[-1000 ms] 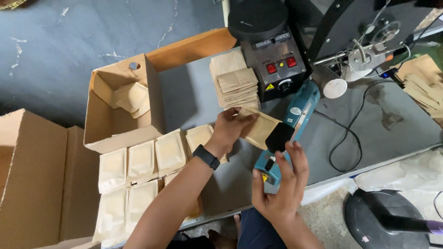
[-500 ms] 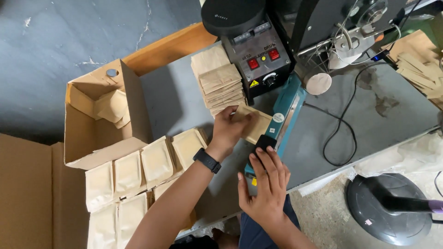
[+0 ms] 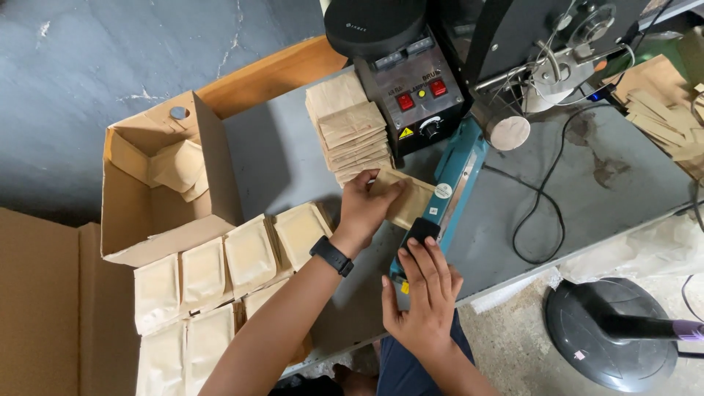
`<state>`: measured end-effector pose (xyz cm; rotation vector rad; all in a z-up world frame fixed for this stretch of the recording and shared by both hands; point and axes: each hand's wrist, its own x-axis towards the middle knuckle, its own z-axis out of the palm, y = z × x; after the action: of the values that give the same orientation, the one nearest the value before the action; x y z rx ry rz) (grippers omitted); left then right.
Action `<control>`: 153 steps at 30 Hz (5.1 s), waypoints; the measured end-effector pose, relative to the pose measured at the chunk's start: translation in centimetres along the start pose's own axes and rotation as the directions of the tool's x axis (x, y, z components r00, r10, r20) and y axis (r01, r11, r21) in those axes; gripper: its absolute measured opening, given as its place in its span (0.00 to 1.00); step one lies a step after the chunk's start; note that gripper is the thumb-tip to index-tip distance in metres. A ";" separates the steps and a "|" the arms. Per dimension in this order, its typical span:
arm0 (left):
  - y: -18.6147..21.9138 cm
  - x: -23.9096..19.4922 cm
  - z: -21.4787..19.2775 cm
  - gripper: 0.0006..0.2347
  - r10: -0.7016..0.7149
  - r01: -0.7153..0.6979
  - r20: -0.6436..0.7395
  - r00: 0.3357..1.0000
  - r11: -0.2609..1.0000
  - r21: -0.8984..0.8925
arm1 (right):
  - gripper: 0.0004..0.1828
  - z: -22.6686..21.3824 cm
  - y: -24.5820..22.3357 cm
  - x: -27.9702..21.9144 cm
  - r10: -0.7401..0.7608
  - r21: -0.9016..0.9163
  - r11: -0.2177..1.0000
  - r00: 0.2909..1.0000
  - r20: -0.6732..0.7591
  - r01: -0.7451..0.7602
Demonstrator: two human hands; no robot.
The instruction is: Folding and heat-sealing individual paper coffee bags and placing them into a cardboard box for packaging.
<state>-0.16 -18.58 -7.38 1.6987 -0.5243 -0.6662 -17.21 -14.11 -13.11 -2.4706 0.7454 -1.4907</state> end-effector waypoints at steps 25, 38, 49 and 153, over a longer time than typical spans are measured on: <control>-0.8 0.7 0.0 0.12 0.099 -0.098 -0.018 0.995 0.994 0.047 | 0.23 -0.4 0.1 0.2 -0.022 -0.017 1.000 1.000 0.020 0.022; -1.6 0.8 0.1 0.11 -0.005 0.004 -0.035 0.999 1.000 -0.010 | 0.21 1.2 1.4 -0.8 -0.113 -0.093 0.990 0.992 -0.056 0.107; -3.2 1.6 1.4 0.11 -0.189 0.184 -0.026 0.982 0.974 -0.136 | 0.24 2.8 1.6 -1.5 -0.107 -0.136 0.987 0.987 -0.122 0.091; -0.9 0.3 -4.9 0.09 0.171 -0.133 0.471 0.866 0.985 -0.113 | 0.27 -0.8 -2.3 3.9 0.050 0.216 0.976 0.990 -0.131 -0.021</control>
<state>3.41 -15.05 -7.51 1.3957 -0.9598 -0.9859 -15.63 -13.94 -8.81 -2.2059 0.6113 -1.6450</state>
